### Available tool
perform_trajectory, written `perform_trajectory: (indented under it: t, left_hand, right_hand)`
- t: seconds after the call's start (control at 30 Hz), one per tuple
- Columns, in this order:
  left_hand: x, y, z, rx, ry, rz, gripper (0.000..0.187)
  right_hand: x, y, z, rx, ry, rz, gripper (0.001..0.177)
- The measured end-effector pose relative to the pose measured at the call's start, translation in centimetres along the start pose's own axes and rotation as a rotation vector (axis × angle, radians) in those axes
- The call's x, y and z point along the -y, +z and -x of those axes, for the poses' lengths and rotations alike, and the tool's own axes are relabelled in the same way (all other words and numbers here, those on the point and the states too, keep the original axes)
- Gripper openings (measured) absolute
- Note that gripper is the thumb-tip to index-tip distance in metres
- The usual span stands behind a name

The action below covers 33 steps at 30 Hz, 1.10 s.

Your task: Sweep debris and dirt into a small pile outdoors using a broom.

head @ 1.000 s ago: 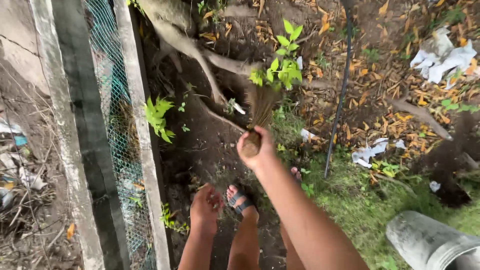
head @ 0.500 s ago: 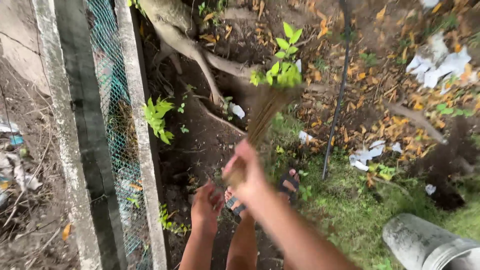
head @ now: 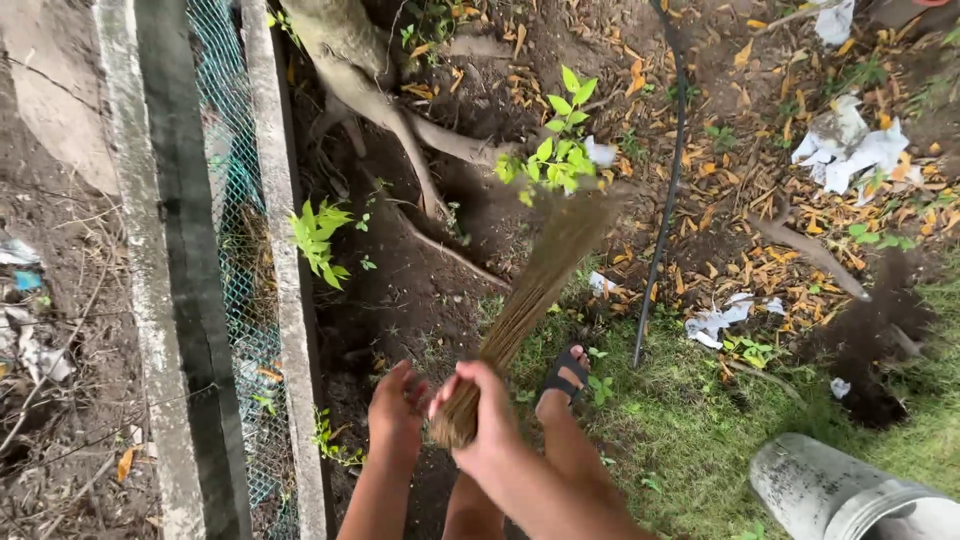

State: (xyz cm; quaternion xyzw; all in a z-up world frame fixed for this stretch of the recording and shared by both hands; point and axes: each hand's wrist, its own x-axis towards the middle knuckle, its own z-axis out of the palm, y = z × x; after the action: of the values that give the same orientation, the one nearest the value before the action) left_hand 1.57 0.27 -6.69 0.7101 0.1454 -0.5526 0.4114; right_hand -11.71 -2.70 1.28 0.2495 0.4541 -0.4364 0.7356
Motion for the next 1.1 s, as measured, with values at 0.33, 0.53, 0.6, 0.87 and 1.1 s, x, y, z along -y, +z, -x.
perform_trajectory:
  t: [0.33,0.53,0.6,0.87,1.1]
  left_hand:
    - [1.0,1.3,-1.2,0.033,-0.006,-0.068,0.039]
    - [0.7,3.0,0.8,0.047,-0.014,-0.134,0.038]
    - [1.1,3.4,1.0,0.070,-0.029,-0.147,0.038]
    - [1.1,3.9,1.4,0.082,-0.014,-0.144,0.042]
    - [1.9,0.9,-2.3,0.093,0.019,-0.097,0.043]
  right_hand:
    - [7.0,-8.9,0.4,-0.071,0.096,0.107,0.023]
    - [6.6,0.7,9.6,-0.305,-0.124,0.551,0.037]
    - [8.0,-3.1,5.5,-0.138,0.216,0.265,0.019]
    - [3.6,-7.6,-3.0,-0.137,-0.098,0.104,0.010]
    - [5.7,-7.7,-5.9,-0.048,0.455,-0.016,0.018]
